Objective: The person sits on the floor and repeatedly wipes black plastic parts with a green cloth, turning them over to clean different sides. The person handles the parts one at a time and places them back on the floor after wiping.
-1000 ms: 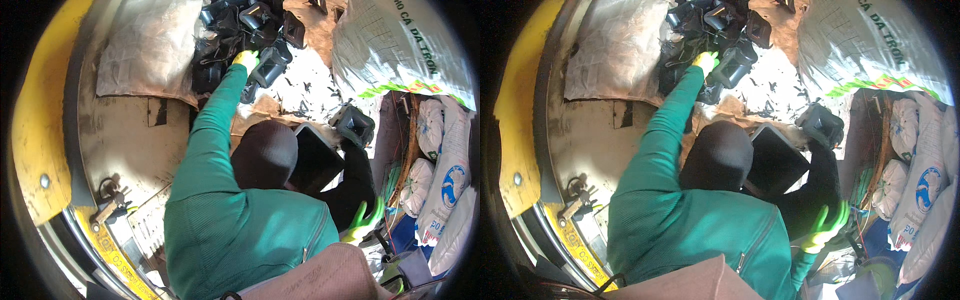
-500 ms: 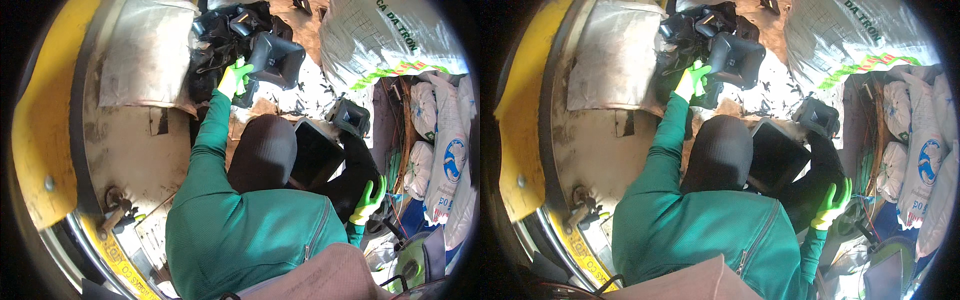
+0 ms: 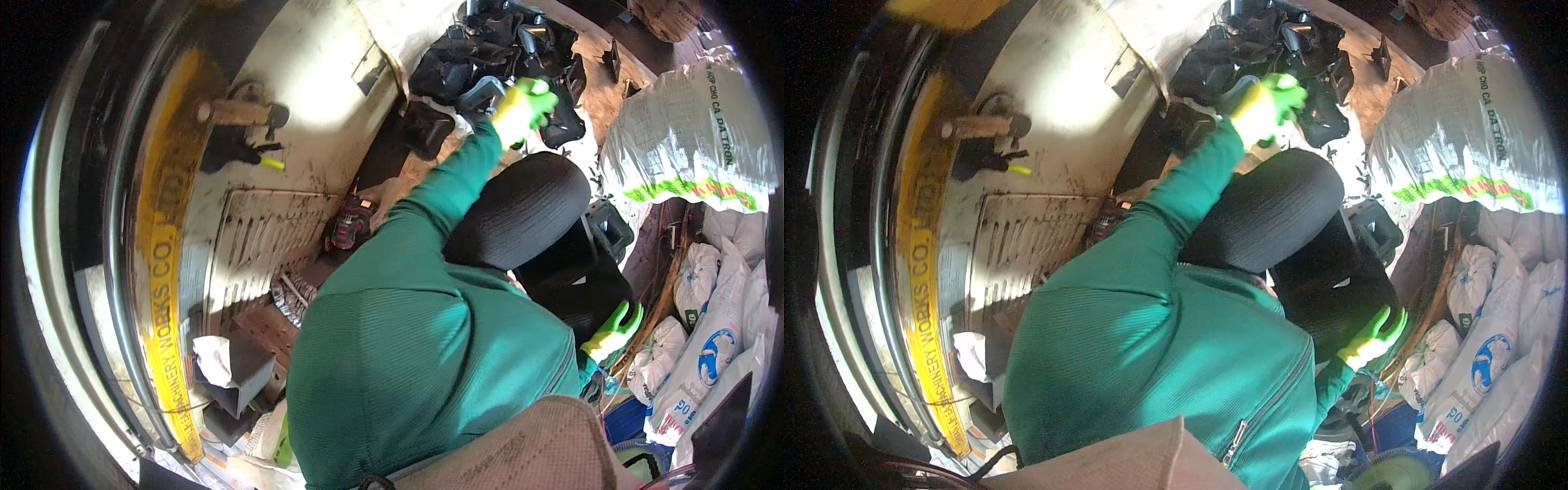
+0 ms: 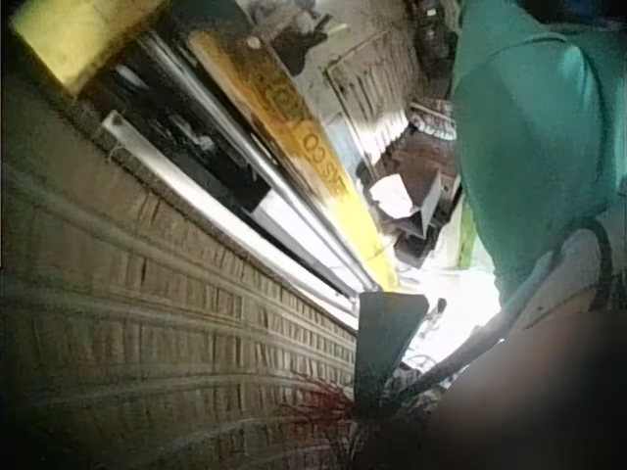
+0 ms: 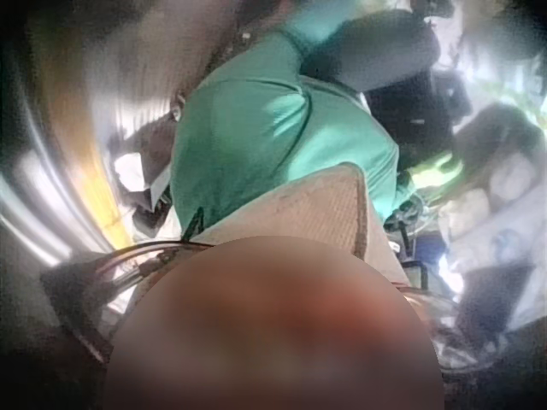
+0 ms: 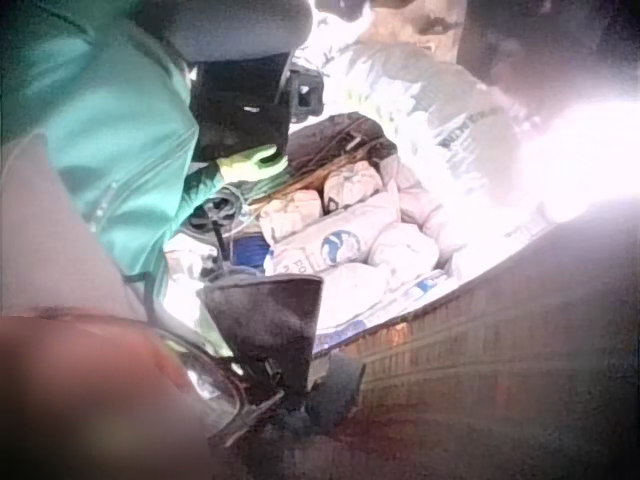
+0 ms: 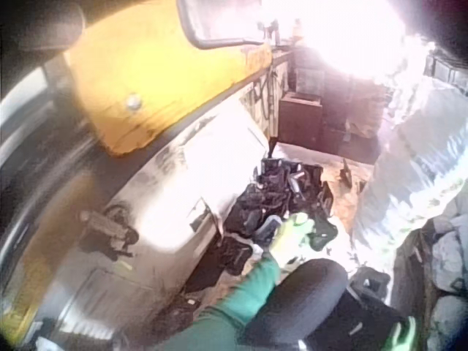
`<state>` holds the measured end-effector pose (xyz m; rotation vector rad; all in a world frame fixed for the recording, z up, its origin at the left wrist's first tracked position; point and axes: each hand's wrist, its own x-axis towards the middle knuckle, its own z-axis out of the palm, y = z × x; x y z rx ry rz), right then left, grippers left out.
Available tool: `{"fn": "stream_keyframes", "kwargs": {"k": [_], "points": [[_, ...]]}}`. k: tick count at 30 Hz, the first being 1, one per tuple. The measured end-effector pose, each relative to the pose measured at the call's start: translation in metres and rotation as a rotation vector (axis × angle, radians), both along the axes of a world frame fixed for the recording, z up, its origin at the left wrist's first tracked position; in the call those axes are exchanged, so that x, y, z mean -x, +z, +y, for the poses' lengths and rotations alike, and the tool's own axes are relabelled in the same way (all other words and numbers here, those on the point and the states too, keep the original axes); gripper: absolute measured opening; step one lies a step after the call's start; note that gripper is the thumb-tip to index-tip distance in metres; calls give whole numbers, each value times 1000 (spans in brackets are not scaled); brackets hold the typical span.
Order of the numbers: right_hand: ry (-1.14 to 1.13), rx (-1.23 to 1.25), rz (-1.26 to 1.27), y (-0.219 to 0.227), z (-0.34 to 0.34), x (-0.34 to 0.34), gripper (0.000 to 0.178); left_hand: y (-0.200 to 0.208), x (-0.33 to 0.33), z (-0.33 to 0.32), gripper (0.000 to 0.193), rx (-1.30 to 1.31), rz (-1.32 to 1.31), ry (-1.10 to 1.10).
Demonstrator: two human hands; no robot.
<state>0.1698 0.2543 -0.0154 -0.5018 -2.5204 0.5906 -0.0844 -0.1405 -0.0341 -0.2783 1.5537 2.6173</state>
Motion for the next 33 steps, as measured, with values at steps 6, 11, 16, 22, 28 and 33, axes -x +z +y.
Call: {"fn": "stream_keyframes", "kwargs": {"k": [6,11,16,22,28,33], "points": [[277,-467,4,-7,21,30,38,-29,-171,-124,15,-235,-248,-7],[637,64,-56,-4,-25,113,38,-59,-288,-90,25,284,147,354],[701,23,-1,-141,33,151,40,19,-289,-79,36,159,89,215],[759,409,-373,-128,-17,141,44,56,-344,-168,32,331,322,760],[702,769,-301,-158,4,143,41,85,-333,-241,35,487,80,891],[719,228,-468,-141,34,155,42,69,-300,-275,31,496,134,883]]}}
